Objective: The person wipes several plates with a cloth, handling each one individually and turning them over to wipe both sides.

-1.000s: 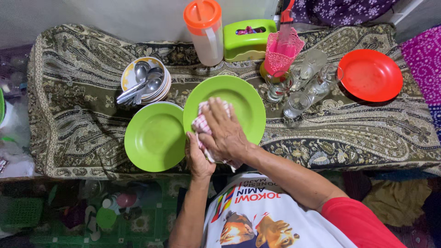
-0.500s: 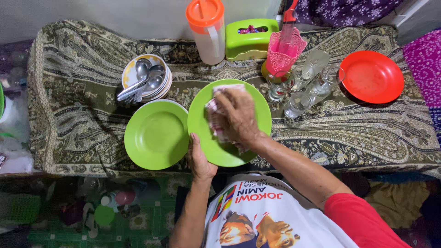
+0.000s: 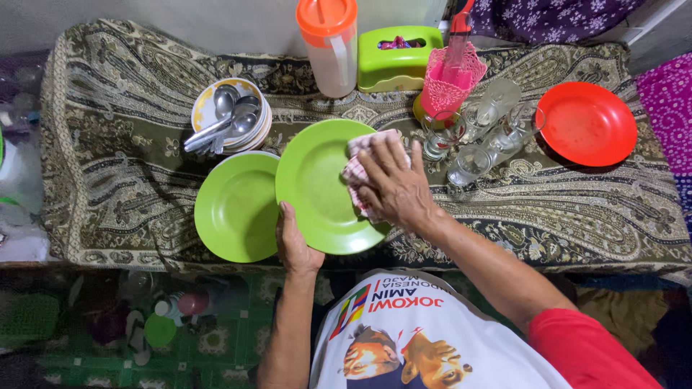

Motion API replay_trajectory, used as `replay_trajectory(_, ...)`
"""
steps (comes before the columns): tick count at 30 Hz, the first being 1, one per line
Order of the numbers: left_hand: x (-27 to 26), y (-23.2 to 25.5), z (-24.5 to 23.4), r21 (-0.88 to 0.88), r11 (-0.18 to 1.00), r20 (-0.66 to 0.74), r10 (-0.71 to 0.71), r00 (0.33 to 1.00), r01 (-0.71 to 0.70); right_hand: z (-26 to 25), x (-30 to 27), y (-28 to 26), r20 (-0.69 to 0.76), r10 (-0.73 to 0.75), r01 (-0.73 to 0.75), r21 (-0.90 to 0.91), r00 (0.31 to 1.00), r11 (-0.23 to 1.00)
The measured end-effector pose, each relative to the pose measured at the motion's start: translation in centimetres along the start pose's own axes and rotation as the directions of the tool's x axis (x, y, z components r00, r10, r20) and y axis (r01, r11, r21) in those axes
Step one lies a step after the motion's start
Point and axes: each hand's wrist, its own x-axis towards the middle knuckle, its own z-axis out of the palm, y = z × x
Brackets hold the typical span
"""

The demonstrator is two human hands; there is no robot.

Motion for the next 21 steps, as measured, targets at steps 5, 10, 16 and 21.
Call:
replay_trajectory(5,0.3,-0.3,-0.4,0.036,0.999,-0.040,-0.012,0.999,0.013,2.7,-1.6,-2.3,-0.038,0.003,0.001,0.104,0.999,0.995)
replay_trajectory(10,-0.1,-3.0,-0.5,0.000,0.995,-0.011,-0.096,0.995,0.096,3.2,0.4,-4.3,-0.069,-0.137,0.151,0.281,0.988,0.948)
replay_trajectory(16,-0.6,-3.6,-2.8,0.031,0.999,0.019,-0.007,1.000,0.007,3.0,3.6,-1.9,-0.211,-0.088,0.122,0.156,0.974,0.980)
replay_trajectory(21,-0.1,-2.0,-0.8,0.021,0.997,-0.082,0.081,0.993,-0.080,3.7,2.2,-1.2,-0.131,0.230,-0.219,0.095,0.964,0.971)
